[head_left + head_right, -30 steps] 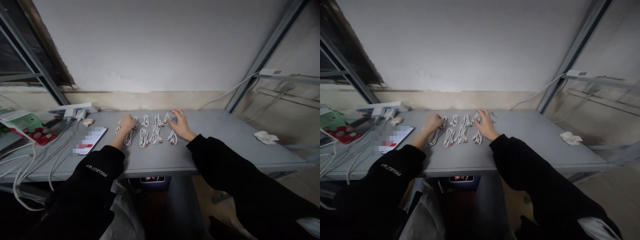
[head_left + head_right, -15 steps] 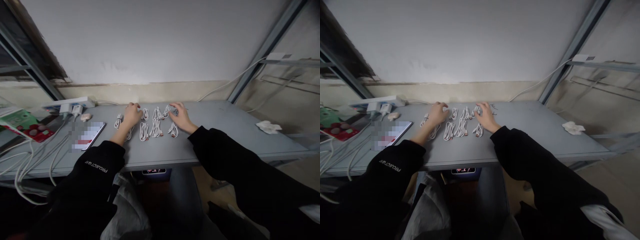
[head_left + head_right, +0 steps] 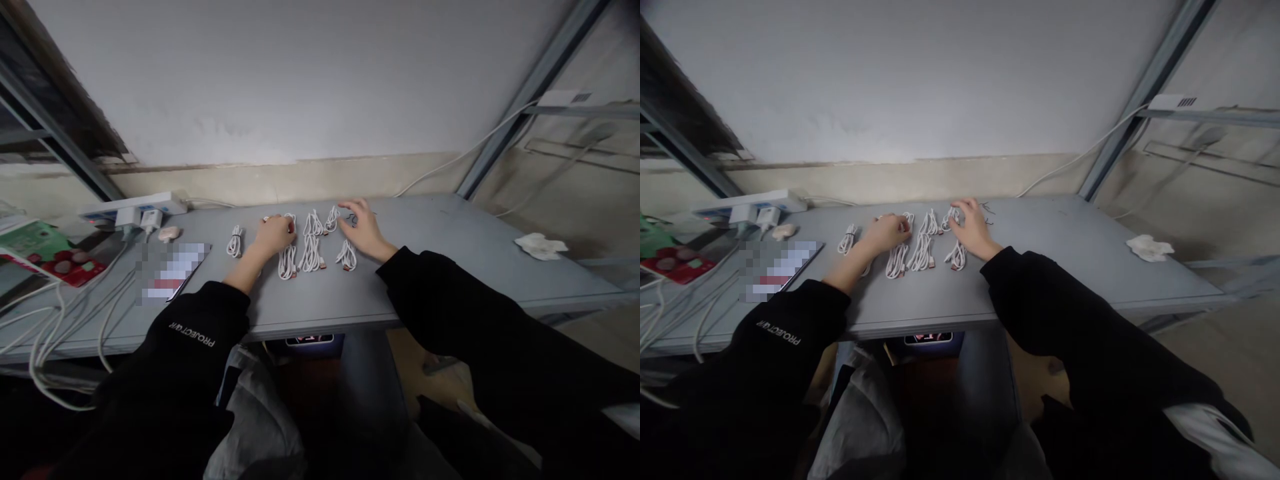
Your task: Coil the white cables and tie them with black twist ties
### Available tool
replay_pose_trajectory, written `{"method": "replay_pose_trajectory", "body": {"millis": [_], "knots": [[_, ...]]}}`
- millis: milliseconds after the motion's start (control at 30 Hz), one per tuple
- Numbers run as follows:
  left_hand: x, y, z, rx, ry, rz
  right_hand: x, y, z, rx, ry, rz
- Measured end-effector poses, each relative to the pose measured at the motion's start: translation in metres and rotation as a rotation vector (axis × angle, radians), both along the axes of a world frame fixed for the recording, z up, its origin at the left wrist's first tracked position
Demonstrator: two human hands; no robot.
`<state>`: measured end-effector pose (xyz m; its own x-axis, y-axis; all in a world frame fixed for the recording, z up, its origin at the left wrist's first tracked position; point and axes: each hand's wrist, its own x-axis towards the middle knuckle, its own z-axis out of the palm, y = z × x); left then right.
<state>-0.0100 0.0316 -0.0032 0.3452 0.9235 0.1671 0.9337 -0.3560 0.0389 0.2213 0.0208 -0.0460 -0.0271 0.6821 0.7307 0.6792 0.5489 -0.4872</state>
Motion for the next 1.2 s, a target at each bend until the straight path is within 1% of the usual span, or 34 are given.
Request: {"method": "replay_pose_trajectory", "body": {"millis": [267,567,733,867,1033,1200], "knots": [[0.009,-0.005,-0.002,0.032,0.116,0.040,-0.001,-0.001,0.002,0.012,-0.005,0.002],[0.013,-0.010,0.001,0.010,0.114,0.021,-0.001,-0.003,0.002,0.013,-0.016,-0.013],[0.014,-0.009,0.003,0.017,0.115,0.066,-0.002,-0.002,0.001,0.014,-0.005,-0.007],[0.014,-0.009,0.008,0.044,0.129,0.088,-0.002,-0.001,0.000,0.008,0.002,-0.010],[0.016,-0.012,0.014,0.091,0.139,0.079,-0.002,-0.001,0.001,0.012,0.000,-0.013],[0.018,-0.014,0.016,0.181,0.060,0.098,-0.002,-0.002,0.001,0.020,0.007,-0.002]]}}
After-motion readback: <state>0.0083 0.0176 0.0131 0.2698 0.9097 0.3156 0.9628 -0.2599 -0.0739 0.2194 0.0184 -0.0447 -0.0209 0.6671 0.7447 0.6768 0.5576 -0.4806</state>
